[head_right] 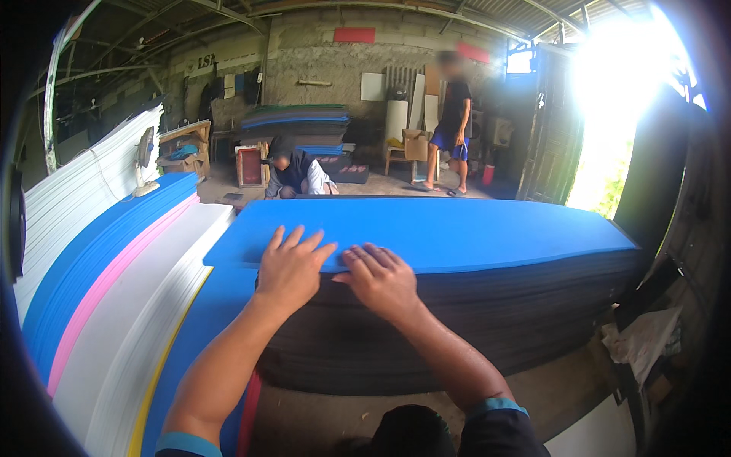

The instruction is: The person repeatedly picks up large colored foam sheets and places them onto a growing stack. The person handles pink, blue, and black foam sheets one at a time, aligning them before adding them to the pile.

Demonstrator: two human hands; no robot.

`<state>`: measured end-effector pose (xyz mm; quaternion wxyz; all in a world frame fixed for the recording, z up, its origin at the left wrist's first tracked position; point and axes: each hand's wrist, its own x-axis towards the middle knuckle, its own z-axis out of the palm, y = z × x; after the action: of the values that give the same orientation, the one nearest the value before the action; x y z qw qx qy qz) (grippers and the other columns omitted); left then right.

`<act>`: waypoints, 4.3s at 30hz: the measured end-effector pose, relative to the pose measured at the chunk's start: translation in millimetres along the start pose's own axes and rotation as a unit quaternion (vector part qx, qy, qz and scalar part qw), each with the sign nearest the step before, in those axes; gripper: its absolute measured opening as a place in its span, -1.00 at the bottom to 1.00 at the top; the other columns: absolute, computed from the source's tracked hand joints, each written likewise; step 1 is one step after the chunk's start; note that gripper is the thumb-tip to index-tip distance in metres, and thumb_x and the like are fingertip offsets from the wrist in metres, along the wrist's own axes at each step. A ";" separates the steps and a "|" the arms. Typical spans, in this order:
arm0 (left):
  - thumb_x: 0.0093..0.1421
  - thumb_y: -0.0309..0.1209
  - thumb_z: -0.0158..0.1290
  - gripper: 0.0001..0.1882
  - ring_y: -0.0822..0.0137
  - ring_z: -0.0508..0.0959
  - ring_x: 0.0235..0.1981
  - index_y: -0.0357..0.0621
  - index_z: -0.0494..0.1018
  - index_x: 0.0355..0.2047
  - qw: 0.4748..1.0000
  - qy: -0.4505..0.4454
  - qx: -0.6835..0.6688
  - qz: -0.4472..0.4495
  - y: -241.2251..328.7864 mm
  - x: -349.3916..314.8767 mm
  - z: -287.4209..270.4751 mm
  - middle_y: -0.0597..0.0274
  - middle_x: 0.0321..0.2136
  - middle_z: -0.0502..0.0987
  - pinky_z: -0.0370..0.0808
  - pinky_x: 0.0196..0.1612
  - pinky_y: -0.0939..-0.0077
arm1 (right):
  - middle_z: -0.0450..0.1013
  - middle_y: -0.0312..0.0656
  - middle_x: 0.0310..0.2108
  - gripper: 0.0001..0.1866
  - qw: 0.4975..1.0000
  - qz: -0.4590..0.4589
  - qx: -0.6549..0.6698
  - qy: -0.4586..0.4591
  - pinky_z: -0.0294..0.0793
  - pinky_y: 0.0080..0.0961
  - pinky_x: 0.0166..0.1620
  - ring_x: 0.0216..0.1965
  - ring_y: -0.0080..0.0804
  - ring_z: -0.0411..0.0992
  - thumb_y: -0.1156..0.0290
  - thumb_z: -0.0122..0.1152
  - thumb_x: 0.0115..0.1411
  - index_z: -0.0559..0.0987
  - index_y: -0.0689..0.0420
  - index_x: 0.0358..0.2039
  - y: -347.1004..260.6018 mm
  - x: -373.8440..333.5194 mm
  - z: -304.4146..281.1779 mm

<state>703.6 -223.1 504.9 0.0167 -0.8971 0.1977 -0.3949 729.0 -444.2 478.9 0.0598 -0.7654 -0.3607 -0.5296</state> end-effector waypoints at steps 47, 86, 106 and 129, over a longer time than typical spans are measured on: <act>0.03 -0.80 0.09 -0.10 -0.22 0.59 0.29 0.24 0.52 0.38 0.903 -0.226 0.150 -0.334 -10.7 -295.3 -315.2 -0.13 0.31 0.56 0.67 0.17 -0.02 | 0.71 -0.20 0.11 -0.49 0.977 -0.047 0.209 -0.013 0.57 -0.02 0.25 0.18 -0.07 0.65 0.51 0.42 0.11 0.78 -0.18 0.09 -83.7 98.3 79.7; 0.34 -0.33 0.16 -0.10 -0.45 -0.05 0.62 0.38 0.10 0.64 0.806 -0.279 0.026 -0.522 25.5 -565.7 -44.8 -0.18 0.61 0.04 0.04 0.59 -0.30 | -0.13 0.24 0.64 -0.10 0.819 0.114 0.239 -0.509 0.58 0.10 0.30 0.43 0.33 0.35 0.60 0.10 0.37 0.15 -0.38 0.63 -346.2 -105.1 333.5; 0.33 -0.51 0.08 -0.17 -0.45 -0.02 0.61 0.18 0.18 0.60 0.818 -0.268 -0.004 -0.510 -12.5 -536.7 -3.1 -0.31 0.59 0.05 0.04 0.58 -0.33 | 0.11 0.31 0.56 -0.31 0.877 0.122 0.300 -0.354 0.19 0.28 0.53 0.55 0.64 -0.02 -0.23 0.14 0.46 0.49 -0.18 0.48 -400.1 -145.7 329.9; 0.51 -0.02 0.07 -0.25 -0.31 0.01 0.63 0.00 0.17 0.58 0.865 -0.279 0.004 -0.417 -32.2 -552.6 13.3 -0.16 0.60 0.09 0.10 0.58 -0.25 | 0.16 0.15 0.58 -0.27 0.874 0.037 0.313 -0.371 -0.09 0.41 0.56 0.64 0.23 -0.04 -0.27 0.17 0.42 0.45 -0.27 0.50 -441.1 -134.7 288.5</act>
<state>387.0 8.1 113.9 -0.0910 -0.9686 -0.2094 -0.0987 654.9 -50.3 111.1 0.1778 -0.8597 -0.4746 -0.0640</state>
